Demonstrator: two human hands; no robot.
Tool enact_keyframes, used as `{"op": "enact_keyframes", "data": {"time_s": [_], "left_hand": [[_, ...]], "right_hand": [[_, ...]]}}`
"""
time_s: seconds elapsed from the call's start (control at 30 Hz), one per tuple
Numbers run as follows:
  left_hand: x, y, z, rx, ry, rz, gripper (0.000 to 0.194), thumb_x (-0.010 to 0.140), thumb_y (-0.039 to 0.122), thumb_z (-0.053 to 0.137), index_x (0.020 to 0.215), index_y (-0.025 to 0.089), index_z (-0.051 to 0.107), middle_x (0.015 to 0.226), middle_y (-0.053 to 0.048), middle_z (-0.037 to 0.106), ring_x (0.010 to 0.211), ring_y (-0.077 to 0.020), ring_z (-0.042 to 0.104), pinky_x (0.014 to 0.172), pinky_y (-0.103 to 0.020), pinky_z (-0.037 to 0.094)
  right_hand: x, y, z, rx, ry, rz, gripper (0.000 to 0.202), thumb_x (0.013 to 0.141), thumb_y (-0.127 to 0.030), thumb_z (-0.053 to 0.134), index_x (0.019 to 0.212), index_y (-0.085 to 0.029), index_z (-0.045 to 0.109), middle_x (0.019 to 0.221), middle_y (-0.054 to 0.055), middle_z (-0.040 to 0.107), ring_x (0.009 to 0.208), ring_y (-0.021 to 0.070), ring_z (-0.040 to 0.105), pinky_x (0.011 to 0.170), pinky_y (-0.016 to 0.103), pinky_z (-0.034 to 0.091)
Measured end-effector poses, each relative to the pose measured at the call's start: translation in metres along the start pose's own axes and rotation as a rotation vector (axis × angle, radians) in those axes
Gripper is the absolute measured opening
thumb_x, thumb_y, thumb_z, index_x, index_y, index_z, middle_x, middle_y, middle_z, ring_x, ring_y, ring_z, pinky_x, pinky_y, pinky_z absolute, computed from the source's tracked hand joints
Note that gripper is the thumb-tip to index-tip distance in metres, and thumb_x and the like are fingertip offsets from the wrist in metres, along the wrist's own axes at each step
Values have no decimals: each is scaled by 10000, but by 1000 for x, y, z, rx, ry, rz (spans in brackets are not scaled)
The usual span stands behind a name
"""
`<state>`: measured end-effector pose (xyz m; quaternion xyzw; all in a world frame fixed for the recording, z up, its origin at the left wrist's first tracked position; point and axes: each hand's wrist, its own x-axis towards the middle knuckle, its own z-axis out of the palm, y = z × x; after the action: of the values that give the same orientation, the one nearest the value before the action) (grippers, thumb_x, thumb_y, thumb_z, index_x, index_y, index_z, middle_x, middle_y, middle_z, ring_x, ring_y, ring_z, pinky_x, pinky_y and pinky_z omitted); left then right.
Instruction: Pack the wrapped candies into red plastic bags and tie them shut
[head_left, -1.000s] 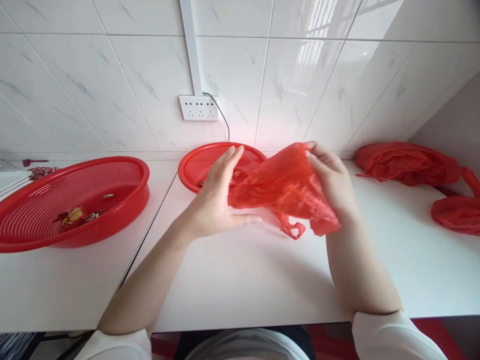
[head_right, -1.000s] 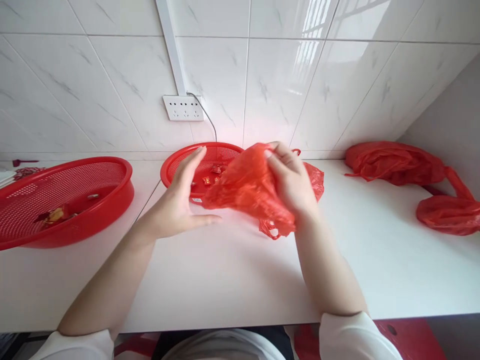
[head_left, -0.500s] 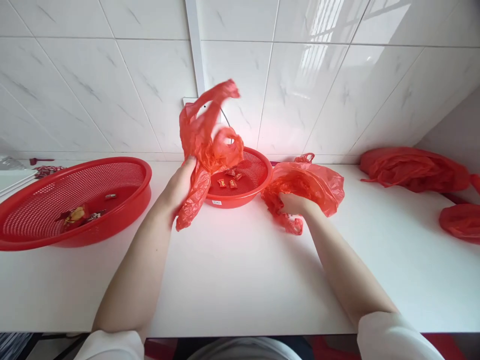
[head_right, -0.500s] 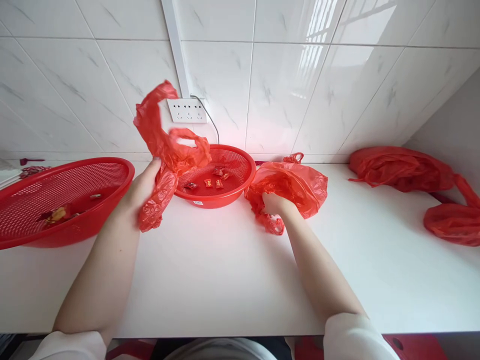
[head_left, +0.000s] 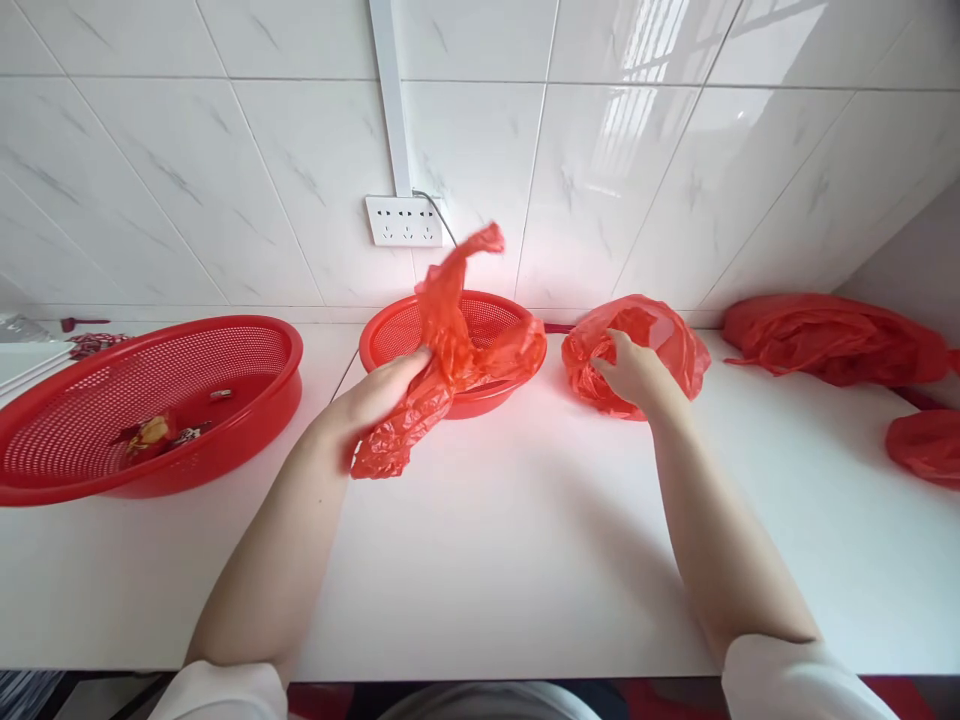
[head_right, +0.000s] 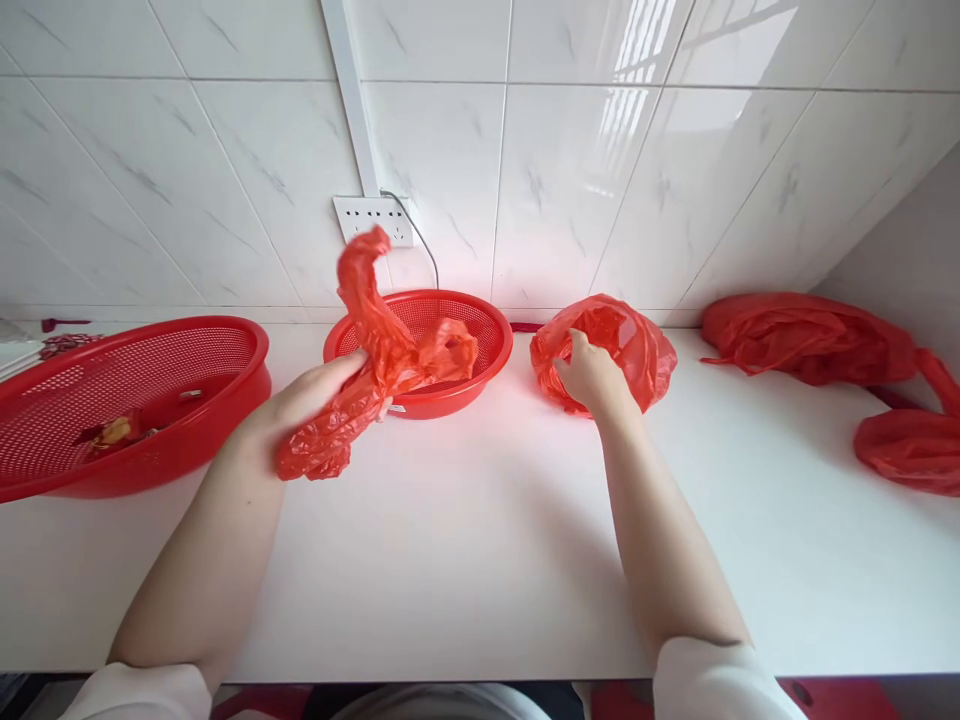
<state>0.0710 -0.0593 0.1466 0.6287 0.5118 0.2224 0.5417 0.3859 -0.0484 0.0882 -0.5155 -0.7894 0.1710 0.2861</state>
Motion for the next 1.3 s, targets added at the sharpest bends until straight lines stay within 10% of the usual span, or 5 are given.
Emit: {"op": "enact_keyframes", "data": {"time_s": [0.23,0.4,0.7,1.0,1.3], "left_hand": [[-5,1,7,-13,-171,-9,519,880,642,405,788,209,676,821,-89,703,635,-216,624,569,-384,551],[1,-6,-11,115,-169,142,426,877,599,471,872,258,726,876,-41,733,807,-244,687,718,-374,567],[-11,-9,-72,529,-119,283,436,797,457,661,1219,348,646,1283,-21,645,1185,-259,591,950,-364,515],[-28,3,19,466,11,1077,215,902,138,495,1035,204,651,1070,-68,690,1012,-184,645,874,-308,526],[-15,-6,59,351,-413,760,266,905,47,386,1077,210,509,1062,-32,683,965,-139,656,817,-263,495]], "right_hand": [[-18,-62,5,297,116,-298,592,748,-525,733,1264,-279,578,1328,92,578,1287,300,488,993,456,459],[-22,-62,5,704,285,-176,261,901,-430,592,770,-219,672,770,29,677,715,178,639,613,308,514],[-27,-40,-8,1017,240,-316,442,869,-408,628,551,-220,386,464,-83,150,398,75,95,387,243,151],[-26,-62,12,863,-64,-575,130,885,-186,617,758,-168,643,618,-21,553,506,73,467,470,210,385],[-35,-60,9,716,-152,-630,267,925,-350,566,733,-170,608,560,-38,465,482,72,384,436,207,331]]}}
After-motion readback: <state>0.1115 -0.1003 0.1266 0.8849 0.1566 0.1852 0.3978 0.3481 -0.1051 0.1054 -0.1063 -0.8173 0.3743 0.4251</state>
